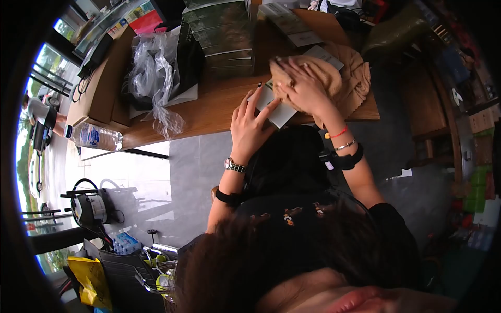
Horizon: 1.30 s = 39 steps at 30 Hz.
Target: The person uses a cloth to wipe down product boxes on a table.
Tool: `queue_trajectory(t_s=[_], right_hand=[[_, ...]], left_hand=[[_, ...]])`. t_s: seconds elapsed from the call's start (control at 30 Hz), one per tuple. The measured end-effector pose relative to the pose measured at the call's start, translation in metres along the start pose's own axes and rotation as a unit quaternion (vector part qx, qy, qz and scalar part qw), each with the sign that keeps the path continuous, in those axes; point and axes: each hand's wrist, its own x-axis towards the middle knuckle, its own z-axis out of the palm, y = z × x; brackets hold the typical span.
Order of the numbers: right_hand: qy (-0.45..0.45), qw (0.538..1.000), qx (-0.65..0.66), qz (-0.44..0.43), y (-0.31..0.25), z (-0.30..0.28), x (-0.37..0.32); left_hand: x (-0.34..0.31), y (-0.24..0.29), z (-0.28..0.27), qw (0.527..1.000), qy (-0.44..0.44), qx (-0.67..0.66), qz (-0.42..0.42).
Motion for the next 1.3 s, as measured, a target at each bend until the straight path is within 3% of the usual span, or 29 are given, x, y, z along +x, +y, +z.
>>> queue_trajectory(t_s=[0.07, 0.17, 0.2, 0.27, 0.3, 0.4, 0.47, 0.57, 0.6, 0.7, 0.77, 0.87, 0.93, 1.03, 1.07, 1.1, 1.13, 1.17, 1.2, 1.23, 1.3], right_hand=[[-0.015, 0.997, 0.057, -0.043, -0.027, -0.006, -0.010], [-0.048, 0.993, 0.106, -0.011, -0.018, -0.022, -0.012], [-0.030, 0.999, 0.031, 0.006, 0.000, -0.019, -0.009], [0.031, 0.997, 0.030, 0.064, 0.045, -0.019, -0.004], [0.000, 0.977, 0.105, 0.185, 0.063, -0.023, -0.002], [0.032, 0.986, -0.009, 0.162, 0.107, -0.018, -0.005], [0.117, 0.978, -0.048, 0.164, 0.112, -0.009, -0.010], [0.059, 0.973, -0.134, 0.176, 0.067, -0.016, -0.018], [0.016, 0.983, -0.075, 0.166, 0.043, -0.023, -0.018], [-0.026, 0.999, -0.010, 0.040, -0.027, -0.025, -0.020], [-0.017, 0.996, 0.073, -0.048, -0.040, -0.015, -0.018], [-0.019, 0.993, 0.113, -0.031, -0.027, -0.016, -0.010], [0.034, 0.999, 0.027, 0.032, -0.002, -0.013, -0.004], [0.099, 0.986, -0.047, 0.129, 0.081, -0.008, 0.002], [0.007, 0.960, 0.014, 0.278, 0.097, -0.026, 0.008], [-0.084, 0.902, 0.075, 0.417, 0.114, -0.046, 0.012], [0.050, 0.917, 0.180, 0.353, 0.148, -0.044, 0.005], [0.179, 0.902, 0.279, 0.275, 0.191, -0.033, -0.004], [0.183, 0.874, 0.312, 0.324, 0.233, -0.023, -0.006], [0.184, 0.874, 0.311, 0.324, 0.211, -0.037, -0.006], [0.190, 0.899, 0.315, 0.239, 0.116, -0.076, 0.001]], left_hand=[[-0.002, -0.003, 0.003, 1.000, 0.001, 0.003, 0.009], [-0.005, -0.002, 0.005, 1.000, 0.009, -0.001, 0.013], [-0.004, 0.001, 0.004, 1.000, 0.010, 0.001, 0.010], [-0.003, 0.002, 0.002, 1.000, 0.009, 0.000, 0.010], [-0.003, 0.002, 0.002, 1.000, 0.011, 0.000, 0.010], [-0.005, 0.002, 0.005, 1.000, 0.011, 0.006, 0.006], [-0.007, 0.000, 0.008, 1.000, 0.011, 0.005, 0.007], [-0.006, 0.004, 0.006, 1.000, 0.010, -0.002, 0.000], [-0.005, 0.005, 0.004, 1.000, 0.005, -0.008, -0.003], [-0.002, 0.005, 0.002, 1.000, -0.015, -0.014, 0.000], [-0.002, 0.002, 0.004, 1.000, -0.013, -0.018, 0.000], [0.001, 0.004, 0.000, 1.000, -0.007, -0.008, 0.009], [0.002, 0.005, -0.003, 1.000, -0.005, 0.005, 0.014], [0.001, 0.002, -0.004, 0.995, -0.033, 0.033, 0.083], [0.000, 0.002, -0.004, 0.997, -0.021, -0.010, 0.073], [0.002, 0.002, -0.004, 0.996, -0.008, -0.054, 0.064], [0.009, 0.007, -0.016, 0.996, 0.021, -0.031, 0.077], [0.009, 0.006, -0.016, 0.996, 0.024, -0.033, 0.079], [0.008, 0.005, -0.016, 0.985, 0.035, -0.168, -0.024], [0.008, 0.005, -0.016, 0.945, 0.042, -0.297, -0.127], [0.021, 0.006, -0.012, 0.957, 0.067, -0.270, -0.081]])
